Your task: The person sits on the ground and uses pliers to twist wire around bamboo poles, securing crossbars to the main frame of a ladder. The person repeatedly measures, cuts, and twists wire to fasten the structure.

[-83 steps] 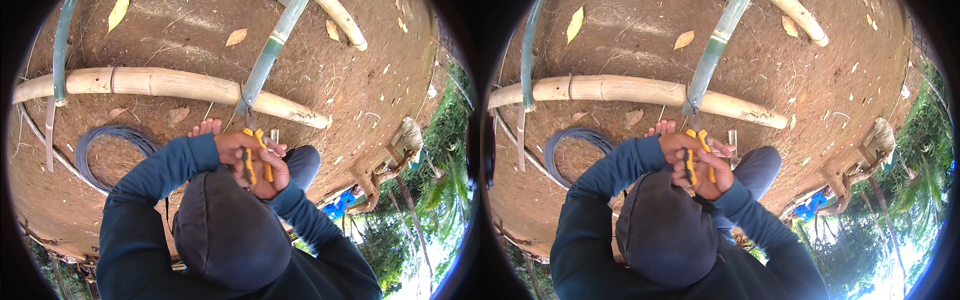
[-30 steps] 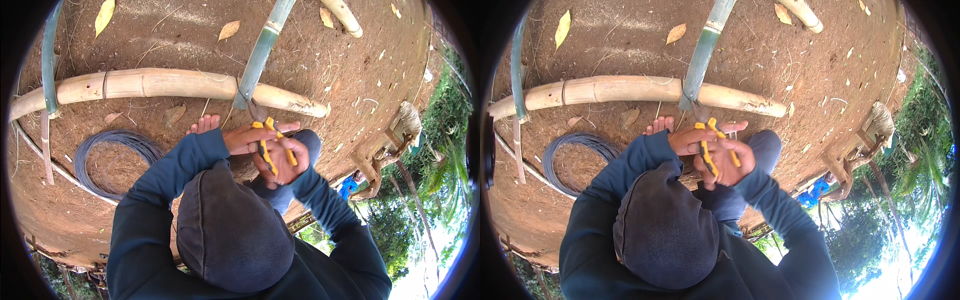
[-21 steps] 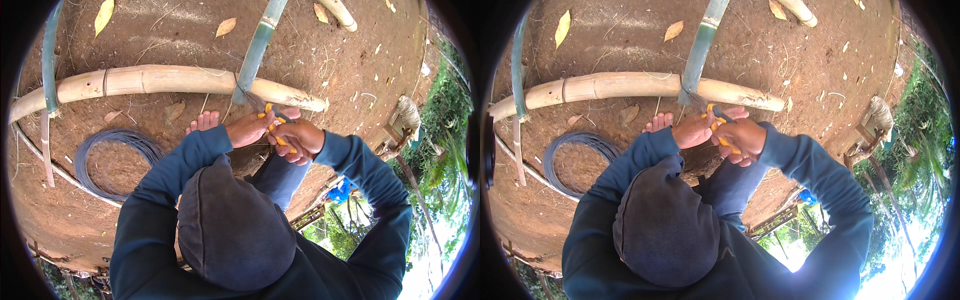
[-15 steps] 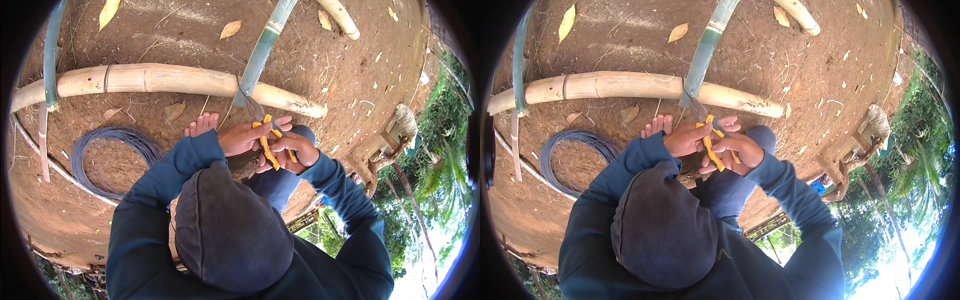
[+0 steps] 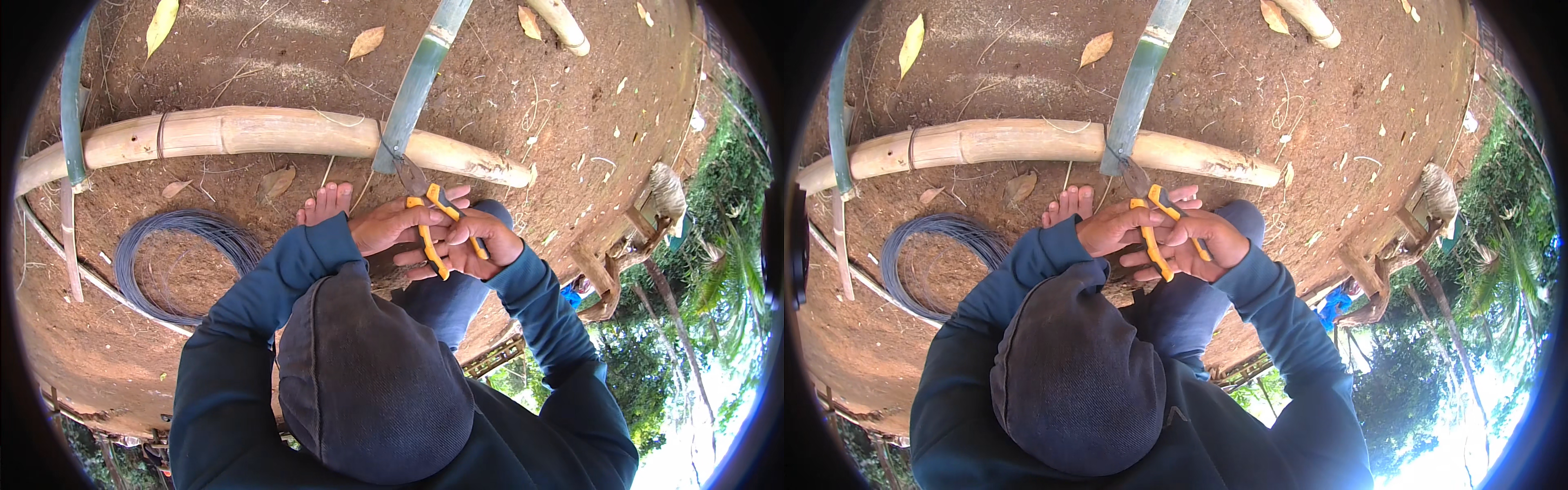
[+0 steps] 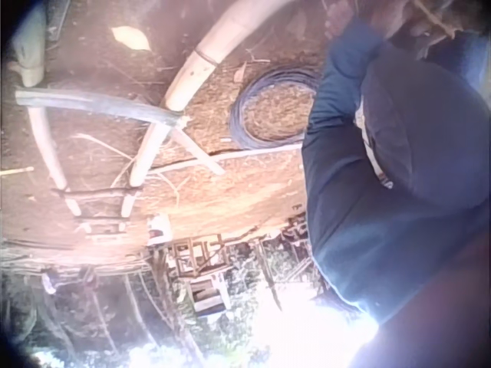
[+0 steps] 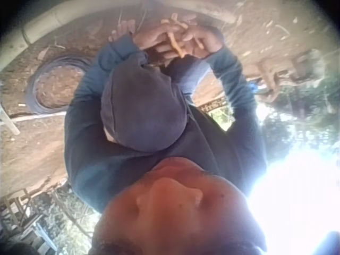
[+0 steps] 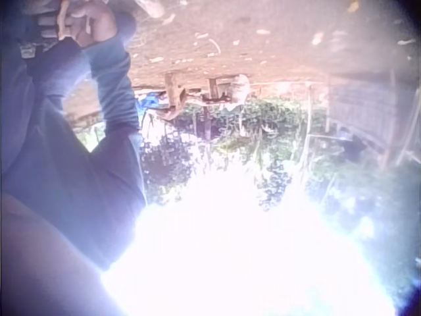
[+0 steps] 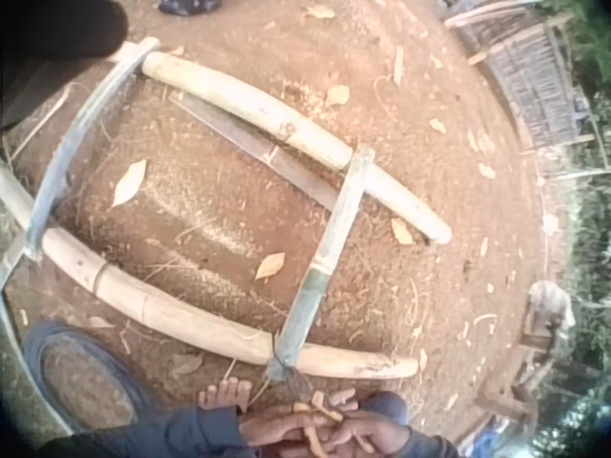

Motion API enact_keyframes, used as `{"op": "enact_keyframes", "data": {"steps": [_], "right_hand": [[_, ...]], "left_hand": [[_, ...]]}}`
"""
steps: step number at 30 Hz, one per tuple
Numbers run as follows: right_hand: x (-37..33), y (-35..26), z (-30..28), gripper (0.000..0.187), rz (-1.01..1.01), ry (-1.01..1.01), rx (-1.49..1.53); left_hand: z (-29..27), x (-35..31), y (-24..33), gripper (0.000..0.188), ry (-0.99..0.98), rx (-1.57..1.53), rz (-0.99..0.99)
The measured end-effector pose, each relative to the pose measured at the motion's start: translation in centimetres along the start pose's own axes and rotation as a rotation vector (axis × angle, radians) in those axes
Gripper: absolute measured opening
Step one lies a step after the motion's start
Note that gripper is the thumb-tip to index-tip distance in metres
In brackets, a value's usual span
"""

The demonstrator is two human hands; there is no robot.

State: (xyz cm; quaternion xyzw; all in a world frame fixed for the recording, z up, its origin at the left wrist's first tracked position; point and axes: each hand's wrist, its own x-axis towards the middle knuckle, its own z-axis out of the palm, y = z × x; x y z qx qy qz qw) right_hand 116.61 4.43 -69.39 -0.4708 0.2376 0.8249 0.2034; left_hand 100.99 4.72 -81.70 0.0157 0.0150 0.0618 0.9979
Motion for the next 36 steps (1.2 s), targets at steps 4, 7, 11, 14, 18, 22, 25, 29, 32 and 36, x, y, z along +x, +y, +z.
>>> {"op": "enact_keyframes", "data": {"steps": [4, 7, 11, 14, 18, 22, 25, 29, 32, 36], "right_hand": [[-0.1, -0.8, -0.8, 0.056, 0.038, -0.016, -0.065], [0.4, 0.2, -2.1, 0.040, 0.050, -0.035, 0.048], [0.8, 0.7, -1.4, 0.023, 0.138, -0.007, 0.153], [0.7, 0.5, -1.2, 0.022, 0.123, 0.216, -0.243], [0.1, -1.6, 0.3, 0.036, -0.029, 0.542, -1.289], [-0.2, -2.3, 0.7, 0.056, -0.295, 0.547, -2.139], [-0.4, -0.8, 1.3, 0.053, -0.245, 0.526, -1.875], [0.0, -0.1, -0.2, 0.044, -0.049, 0.101, -0.230], [1.2, 2.5, -0.8, 0.043, 0.026, -0.170, 0.140], [1.7, 2.9, -0.1, 0.043, 0.062, -0.323, 0.590]], "left_hand": [[0.0, -0.1, 0.7, 0.060, 0.033, 0.035, -0.145], [-0.5, 0.2, -0.3, 0.061, 0.023, 0.126, -0.025], [-0.4, 0.3, 0.6, 0.065, -0.032, 0.239, 0.052], [-1.3, 0.0, -0.5, 0.073, -0.003, 0.291, 0.018], [-0.1, 0.8, -1.4, 0.077, 0.074, -0.042, -0.097], [1.8, 3.2, 0.6, 0.059, 0.167, -0.322, -0.040], [1.6, 3.0, 0.1, 0.046, 0.284, -0.243, -0.045], [0.7, 0.9, 0.7, 0.036, 0.093, -0.277, -0.068], [0.5, 0.8, 1.2, 0.033, -0.045, -0.327, -0.042], [0.5, 0.7, 2.2, 0.046, -0.080, -0.259, -0.027]]}}
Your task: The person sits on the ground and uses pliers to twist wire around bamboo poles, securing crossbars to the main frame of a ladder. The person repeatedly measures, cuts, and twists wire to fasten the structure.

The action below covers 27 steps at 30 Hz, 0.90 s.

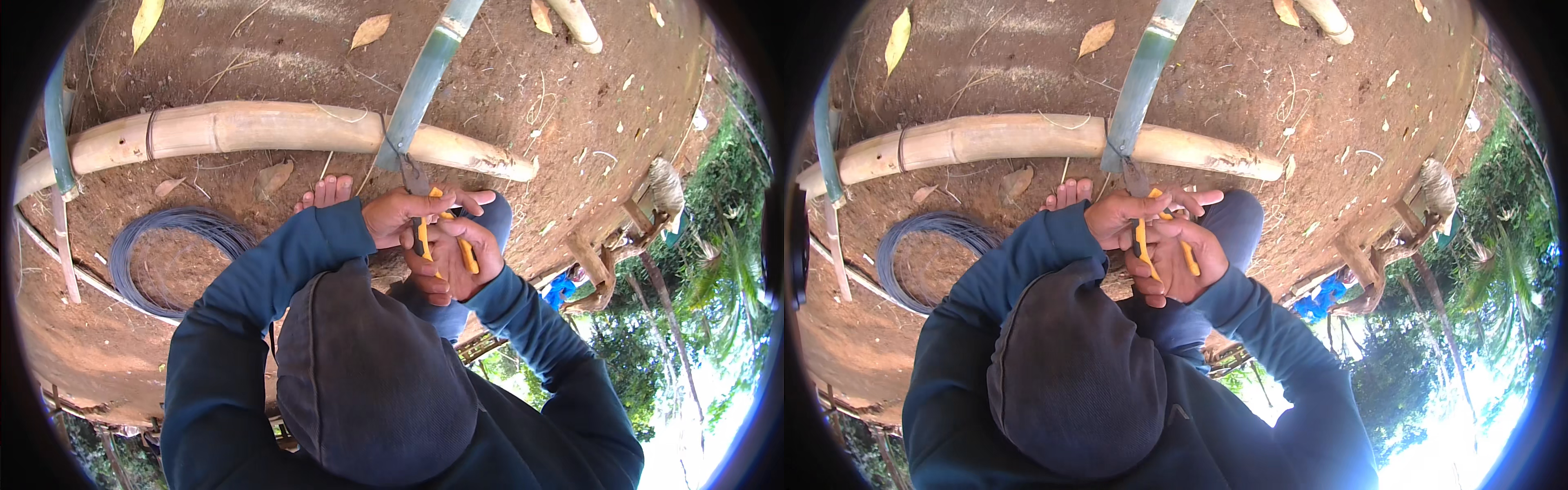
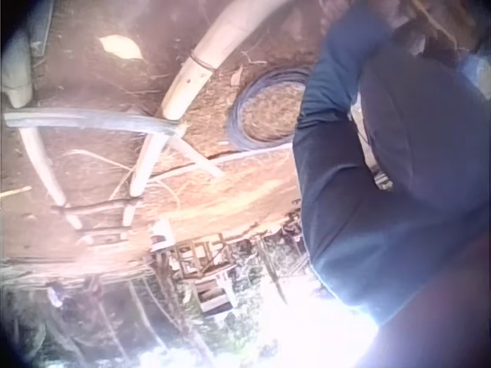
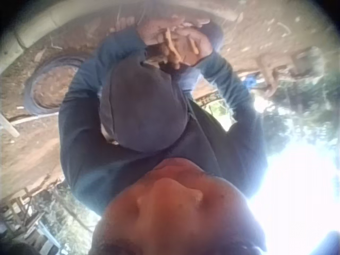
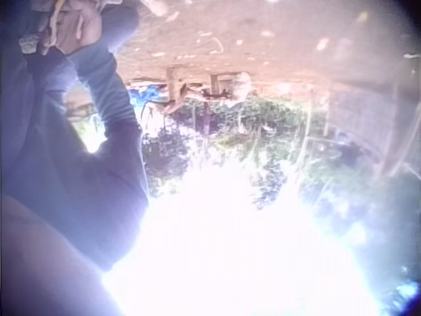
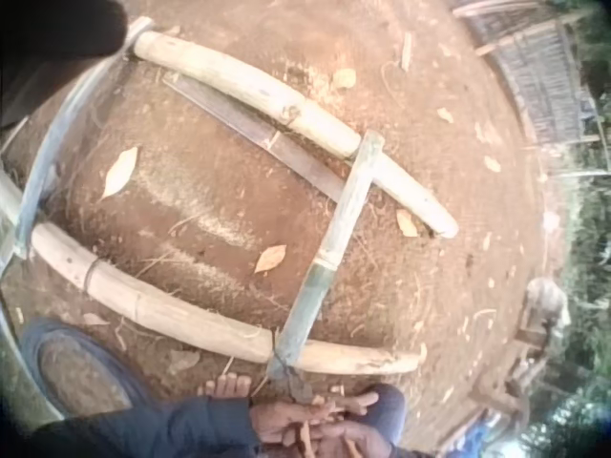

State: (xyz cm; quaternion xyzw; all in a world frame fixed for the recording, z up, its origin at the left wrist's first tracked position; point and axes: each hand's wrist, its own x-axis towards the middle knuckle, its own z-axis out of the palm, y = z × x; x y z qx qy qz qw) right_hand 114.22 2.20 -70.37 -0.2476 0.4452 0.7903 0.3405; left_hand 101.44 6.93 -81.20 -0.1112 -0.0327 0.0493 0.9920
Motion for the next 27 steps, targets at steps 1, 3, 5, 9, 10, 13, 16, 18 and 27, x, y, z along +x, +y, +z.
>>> {"op": "enact_keyframes", "data": {"steps": [1, 3, 5, 9, 10, 13, 16, 18, 27], "right_hand": [[-0.2, -0.8, 0.6, 0.038, 0.008, 0.134, -0.324], [0.0, -0.4, 2.1, 0.034, -0.055, 0.376, -0.441], [-0.2, -0.4, 1.9, 0.029, -0.047, 0.376, -0.448], [-0.6, -1.2, 1.0, 0.026, 0.055, 0.343, -0.358], [-1.0, -1.6, 1.5, 0.025, 0.078, 0.425, -0.451], [-2.2, -4.3, 2.5, 0.023, 0.016, 0.777, -1.743], [-1.2, -4.9, 7.4, 0.032, 0.136, 0.640, -3.018], [-0.5, -4.1, 7.6, 0.034, 0.017, 0.654, -2.951], [-2.9, -0.3, 1.7, 0.031, -0.212, 0.741, -1.295]], "left_hand": [[-0.1, -0.2, -0.2, 0.050, 0.001, -0.004, -0.021], [-0.7, 0.1, -1.0, 0.059, -0.017, 0.025, -0.023], [-1.1, 0.5, -1.5, 0.068, -0.049, 0.116, 0.047], [-1.9, 0.6, -1.4, 0.083, -0.083, 0.212, 0.020], [-2.3, 0.7, -1.7, 0.085, -0.074, 0.243, 0.024], [-2.7, 1.5, -3.0, 0.087, -0.012, 0.277, 0.048], [-1.9, 2.0, -4.7, 0.075, 0.172, 0.161, 0.139], [-0.9, 2.4, -2.5, 0.068, 0.050, 0.049, 0.176], [-1.6, -1.7, -2.4, 0.067, 0.069, 0.403, -0.040]]}}
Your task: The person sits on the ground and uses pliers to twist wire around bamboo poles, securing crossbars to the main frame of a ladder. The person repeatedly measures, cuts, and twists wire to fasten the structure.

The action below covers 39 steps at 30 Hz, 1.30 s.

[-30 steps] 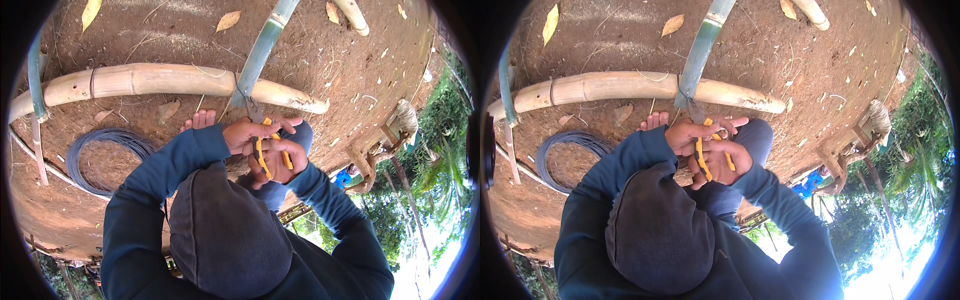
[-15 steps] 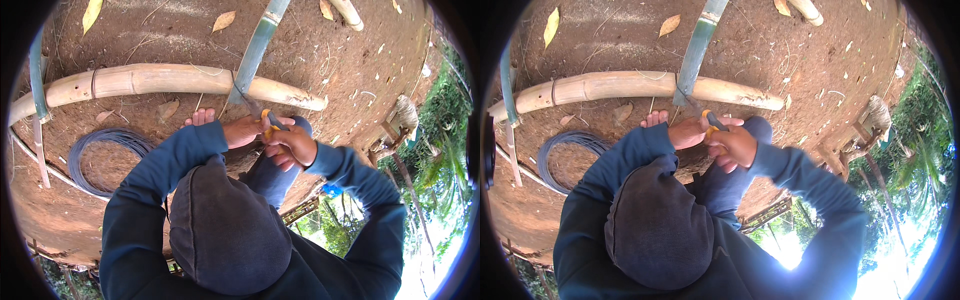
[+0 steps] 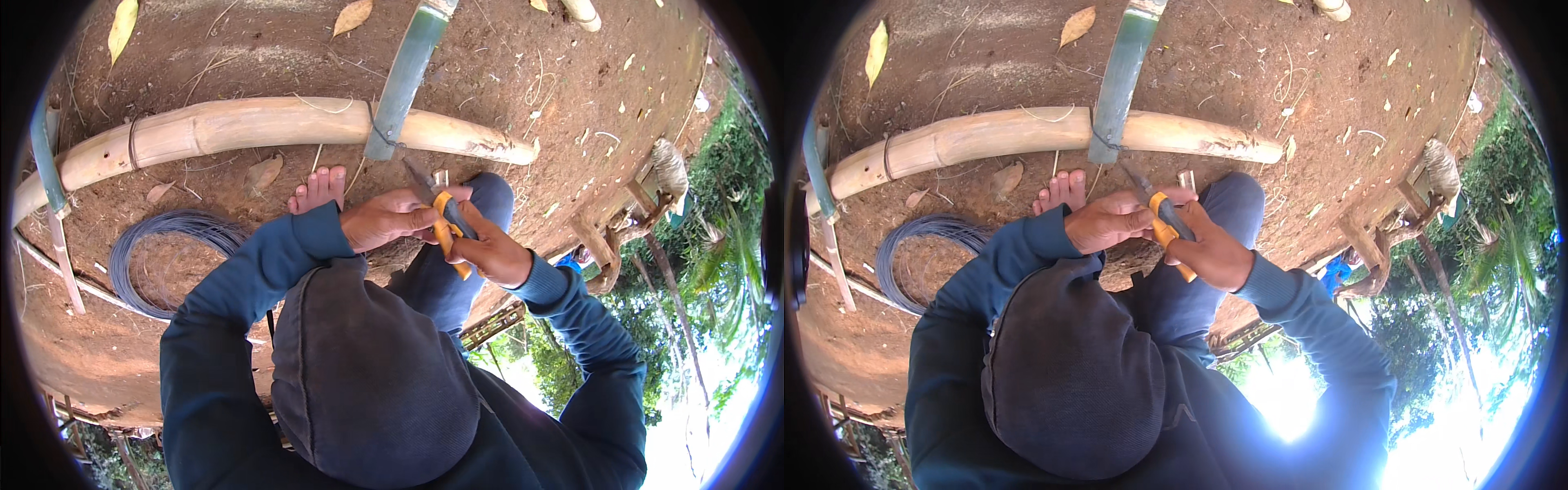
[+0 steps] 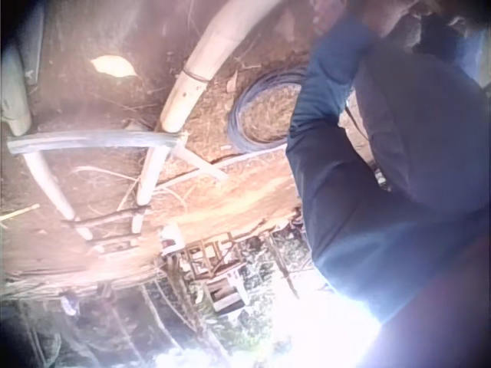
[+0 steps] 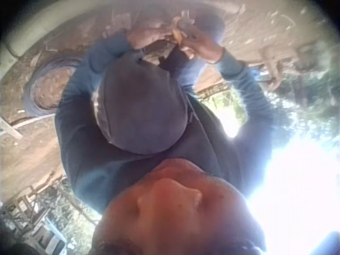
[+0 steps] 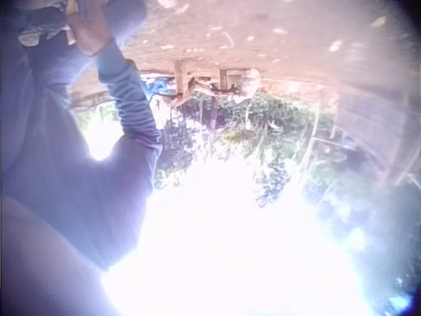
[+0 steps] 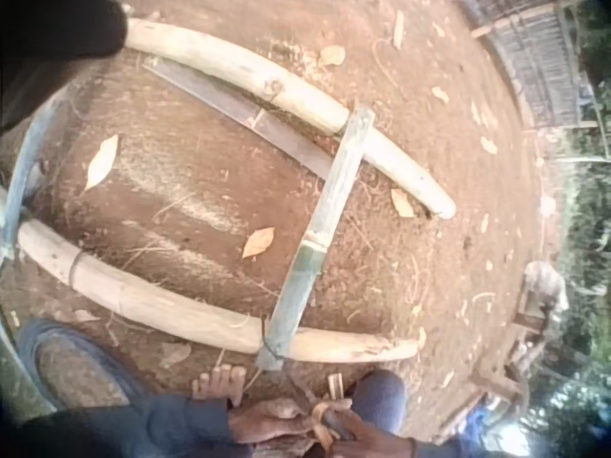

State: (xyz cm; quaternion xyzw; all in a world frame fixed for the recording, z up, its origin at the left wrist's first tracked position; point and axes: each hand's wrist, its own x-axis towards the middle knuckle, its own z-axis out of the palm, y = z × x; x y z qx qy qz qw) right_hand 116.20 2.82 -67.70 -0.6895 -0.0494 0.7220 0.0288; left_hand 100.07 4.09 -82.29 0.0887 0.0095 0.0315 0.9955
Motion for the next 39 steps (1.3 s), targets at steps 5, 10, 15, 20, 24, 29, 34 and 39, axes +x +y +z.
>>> {"op": "enact_keyframes", "data": {"steps": [5, 10, 15, 20, 24, 29, 34, 39], "right_hand": [[1.4, 0.2, -1.7, 0.023, 0.136, -0.205, 0.005], [2.0, -1.8, -2.6, 0.019, 0.108, -0.244, -0.005], [2.3, -3.6, -3.0, 0.022, 0.118, -0.270, -0.047], [2.1, -4.7, -3.5, 0.024, 0.137, -0.334, -0.090], [2.5, -5.7, -4.1, 0.024, 0.219, -0.386, -0.081], [2.4, -6.4, -4.5, 0.023, 0.238, -0.379, -0.126], [2.8, -6.6, -4.8, 0.026, 0.185, -0.376, -0.149], [2.4, -8.3, -4.1, 0.029, 0.277, -0.324, -0.135]], "left_hand": [[0.2, -0.6, 0.3, 0.060, -0.009, -0.216, -0.053], [-0.1, -0.5, 0.1, 0.055, 0.071, -0.318, -0.061], [0.0, -0.6, 0.6, 0.054, 0.095, -0.325, -0.036], [0.3, -0.4, 1.0, 0.055, 0.091, -0.338, -0.034], [0.7, -0.3, 1.9, 0.055, 0.055, -0.363, -0.007], [0.6, 0.1, 1.0, 0.054, 0.077, -0.404, 0.016], [0.5, 0.5, 0.5, 0.052, 0.109, -0.364, 0.043], [0.6, 0.3, 0.8, 0.050, 0.124, -0.319, 0.062]]}}
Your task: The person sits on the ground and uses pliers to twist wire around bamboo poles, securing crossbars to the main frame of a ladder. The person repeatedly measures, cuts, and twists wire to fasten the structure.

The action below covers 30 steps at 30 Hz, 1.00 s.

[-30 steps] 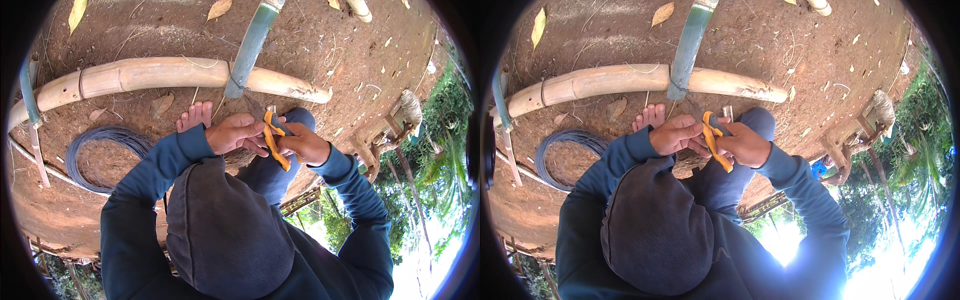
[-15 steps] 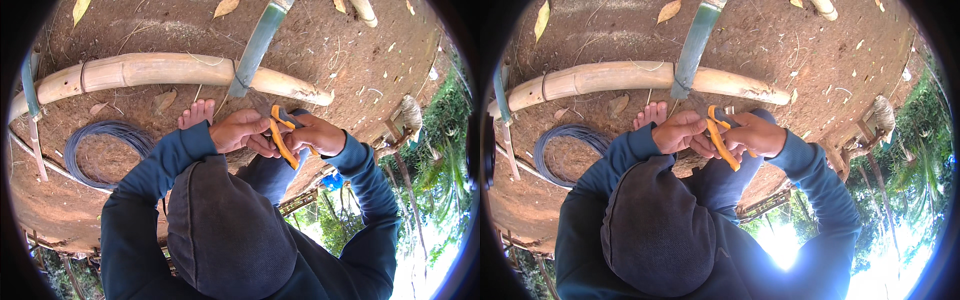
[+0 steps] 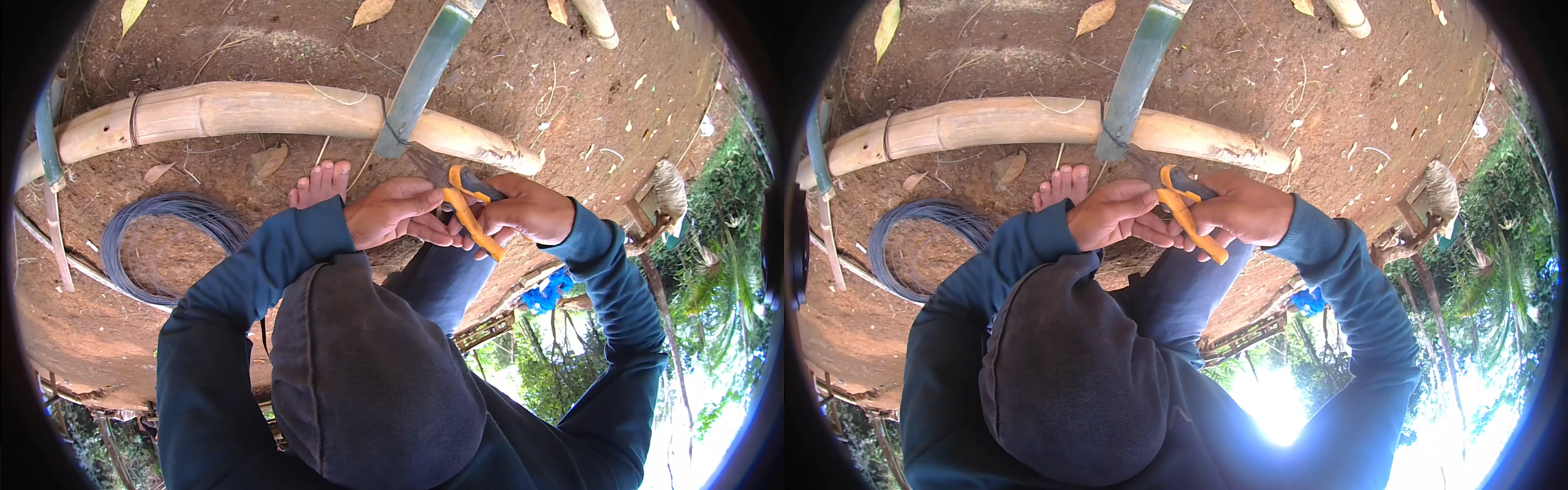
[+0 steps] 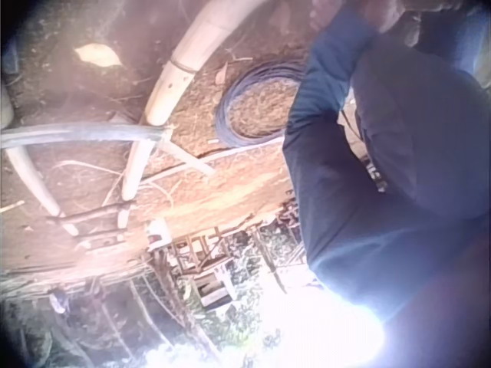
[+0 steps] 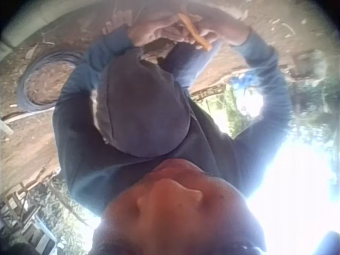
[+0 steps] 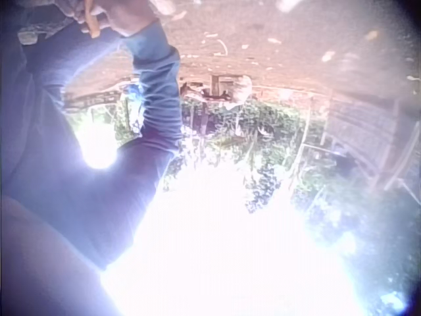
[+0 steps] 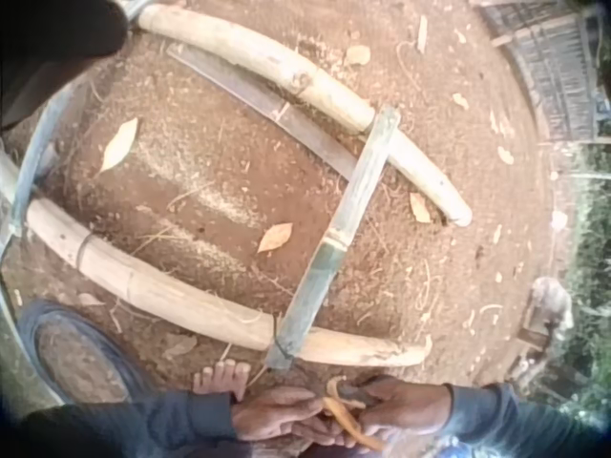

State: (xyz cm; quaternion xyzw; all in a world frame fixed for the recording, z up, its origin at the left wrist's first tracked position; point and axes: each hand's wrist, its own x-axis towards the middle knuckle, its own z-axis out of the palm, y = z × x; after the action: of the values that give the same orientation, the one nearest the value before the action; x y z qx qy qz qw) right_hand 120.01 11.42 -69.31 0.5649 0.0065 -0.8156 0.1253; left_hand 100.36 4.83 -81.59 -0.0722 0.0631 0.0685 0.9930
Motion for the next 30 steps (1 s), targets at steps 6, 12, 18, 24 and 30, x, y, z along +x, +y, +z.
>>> {"op": "enact_keyframes", "data": {"steps": [6, 12, 18, 24, 30], "right_hand": [[1.1, 0.6, -0.8, 0.030, 0.004, -0.046, 0.014], [2.0, 2.9, -0.6, 0.027, 0.033, 0.022, 0.291], [4.4, 7.3, 2.5, 0.013, -0.128, 0.062, 0.497], [9.2, 10.8, 4.1, 0.008, -0.453, 0.068, 0.496], [10.8, 12.1, 4.4, 0.009, -0.537, 0.058, 0.541]], "left_hand": [[-0.5, -0.2, -0.2, 0.049, 0.061, -0.004, -0.005], [-0.9, -0.1, -0.5, 0.045, 0.094, 0.091, -0.001], [-2.2, -1.1, -2.0, 0.043, 0.171, 0.260, -0.002], [-3.4, -1.9, -3.0, 0.054, 0.243, 0.353, 0.049], [-3.5, -2.0, -2.6, 0.061, 0.244, 0.482, 0.057]]}}
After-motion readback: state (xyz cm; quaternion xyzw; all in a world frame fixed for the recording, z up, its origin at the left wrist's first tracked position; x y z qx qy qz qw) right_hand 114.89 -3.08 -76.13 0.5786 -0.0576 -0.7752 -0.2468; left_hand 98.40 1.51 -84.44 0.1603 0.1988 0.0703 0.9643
